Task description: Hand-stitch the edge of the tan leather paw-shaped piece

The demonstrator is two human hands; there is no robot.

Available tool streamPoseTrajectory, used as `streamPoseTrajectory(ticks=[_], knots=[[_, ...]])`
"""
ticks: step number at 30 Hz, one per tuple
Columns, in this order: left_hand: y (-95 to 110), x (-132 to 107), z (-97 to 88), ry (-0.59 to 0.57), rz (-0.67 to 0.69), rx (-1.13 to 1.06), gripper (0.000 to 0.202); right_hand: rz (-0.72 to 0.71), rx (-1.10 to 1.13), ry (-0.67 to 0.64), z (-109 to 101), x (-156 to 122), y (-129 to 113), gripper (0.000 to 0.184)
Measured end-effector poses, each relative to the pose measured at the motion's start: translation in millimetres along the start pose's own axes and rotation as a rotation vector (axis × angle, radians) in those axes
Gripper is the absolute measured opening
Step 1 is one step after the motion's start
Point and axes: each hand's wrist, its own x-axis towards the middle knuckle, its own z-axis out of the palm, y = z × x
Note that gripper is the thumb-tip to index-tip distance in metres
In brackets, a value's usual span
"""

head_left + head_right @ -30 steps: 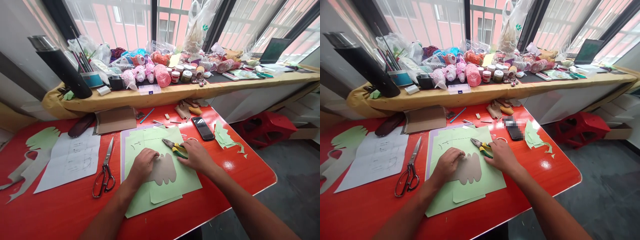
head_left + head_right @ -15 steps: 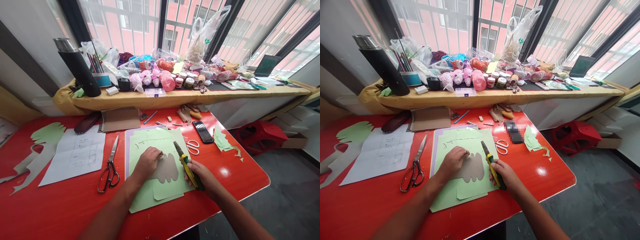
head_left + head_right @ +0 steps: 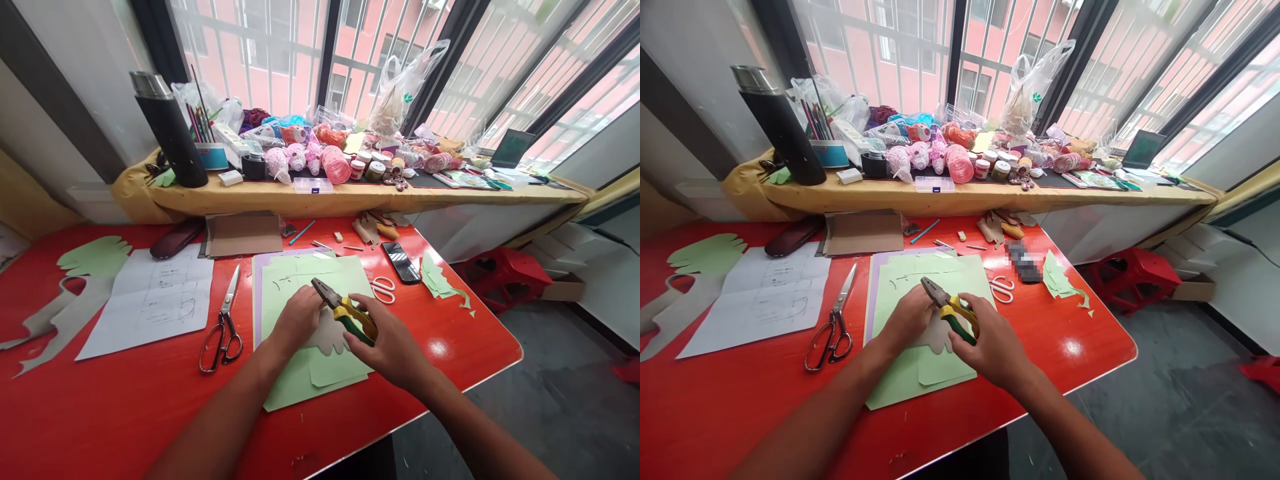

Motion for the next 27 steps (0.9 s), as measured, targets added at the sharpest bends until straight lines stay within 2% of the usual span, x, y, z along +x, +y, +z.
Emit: streamPoseTrajectory(ticks=[3, 6, 10, 15, 21, 27], knots=[[-0.5, 0.3, -0.3, -0.004, -0.015, -0.009, 0.029, -0.054, -0.114, 0.001, 9.8, -0.9, -1.6, 0.069], [-4.2, -0.6, 2.4, -0.013, 0.002, 0.004, 0.025, -0.083, -0.168, -0.013, 15.7, -0.9, 4.0, 0.063], [-6.9, -1.9, 4.4, -0.011, 0.005, 0.02, 0.024, -0.077, -0.17, -0.019, 10.5, 0.8, 10.0, 0.059], [-6.1, -2.4, 3.4, -0.012, 0.001, 0.017, 0.025, -0.096, -0.166, 0.092, 3.1, 2.9, 4.7, 0.058], [-9.2, -3.9, 7.2, -0.012, 0.004, 0.03, 0.025, -0.061, -0.238, -0.067, 8.3, 6.0, 3.5, 0.064], [-6.9, -3.6, 5.0, -0.009, -0.008, 0.009, 0.024, -0.139, -0.364, -0.135, -14.3, 11.8, -2.9, 0.063]])
